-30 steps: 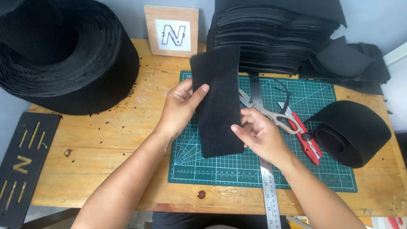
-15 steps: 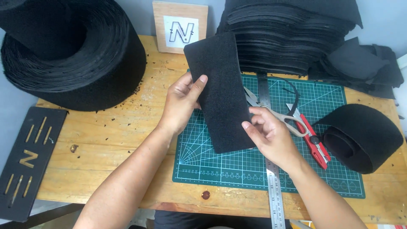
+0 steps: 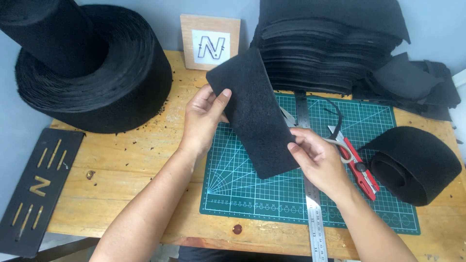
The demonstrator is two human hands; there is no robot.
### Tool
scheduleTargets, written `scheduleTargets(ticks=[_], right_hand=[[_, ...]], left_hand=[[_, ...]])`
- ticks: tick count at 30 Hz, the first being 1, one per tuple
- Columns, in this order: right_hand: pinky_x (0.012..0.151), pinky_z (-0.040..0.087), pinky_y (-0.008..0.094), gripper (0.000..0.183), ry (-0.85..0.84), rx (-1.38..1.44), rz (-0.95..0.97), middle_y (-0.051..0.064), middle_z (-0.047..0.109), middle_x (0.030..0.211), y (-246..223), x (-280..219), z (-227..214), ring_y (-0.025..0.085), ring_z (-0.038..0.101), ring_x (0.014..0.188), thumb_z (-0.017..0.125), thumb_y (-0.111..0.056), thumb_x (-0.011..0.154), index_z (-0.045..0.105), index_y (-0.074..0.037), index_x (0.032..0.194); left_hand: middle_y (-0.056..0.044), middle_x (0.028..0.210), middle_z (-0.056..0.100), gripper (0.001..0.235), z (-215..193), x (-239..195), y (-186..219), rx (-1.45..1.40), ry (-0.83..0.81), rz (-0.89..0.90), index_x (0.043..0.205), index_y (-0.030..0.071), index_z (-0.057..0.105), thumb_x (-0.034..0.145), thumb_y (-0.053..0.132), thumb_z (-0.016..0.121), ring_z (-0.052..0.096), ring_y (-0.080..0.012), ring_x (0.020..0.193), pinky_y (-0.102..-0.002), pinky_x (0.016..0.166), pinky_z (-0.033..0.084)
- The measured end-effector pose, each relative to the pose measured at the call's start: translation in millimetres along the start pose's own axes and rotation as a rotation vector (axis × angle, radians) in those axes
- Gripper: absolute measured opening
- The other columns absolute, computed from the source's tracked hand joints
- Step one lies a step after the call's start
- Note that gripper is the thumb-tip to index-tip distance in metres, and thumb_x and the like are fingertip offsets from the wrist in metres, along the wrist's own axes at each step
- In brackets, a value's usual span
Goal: The person uses scissors to trim the edges of a black fabric strip on a green cutting mat. They then place the trimmed piece aside and use a metal ruler to measure and align another piece of black fabric on the mat.
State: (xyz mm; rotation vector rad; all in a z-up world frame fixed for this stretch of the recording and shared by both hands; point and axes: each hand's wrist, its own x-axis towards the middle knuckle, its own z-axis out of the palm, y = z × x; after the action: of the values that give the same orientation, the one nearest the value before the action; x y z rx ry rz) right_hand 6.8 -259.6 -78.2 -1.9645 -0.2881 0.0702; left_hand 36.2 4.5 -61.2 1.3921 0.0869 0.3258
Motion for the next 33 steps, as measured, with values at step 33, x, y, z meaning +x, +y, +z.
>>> scheduleTargets(ticks=[33], right_hand=[[0.068,0.057,0.029,0.016,0.477,0.107,-0.103,0.016,0.069,0.087,7.4,17.5,-30.4,0.018,0.069,0.079,0.070,0.001,0.099,0.067,0.001,0.115]], left_hand=[[-0.012,0.092,0.064,0.021,-1.9,3.4,2.6,0.005,0.045,0.010,0.113,0.001,0.068,0.095,0.004,0.059,0.069,-0.0241,0.085,-0.039,0.061,0.068]])
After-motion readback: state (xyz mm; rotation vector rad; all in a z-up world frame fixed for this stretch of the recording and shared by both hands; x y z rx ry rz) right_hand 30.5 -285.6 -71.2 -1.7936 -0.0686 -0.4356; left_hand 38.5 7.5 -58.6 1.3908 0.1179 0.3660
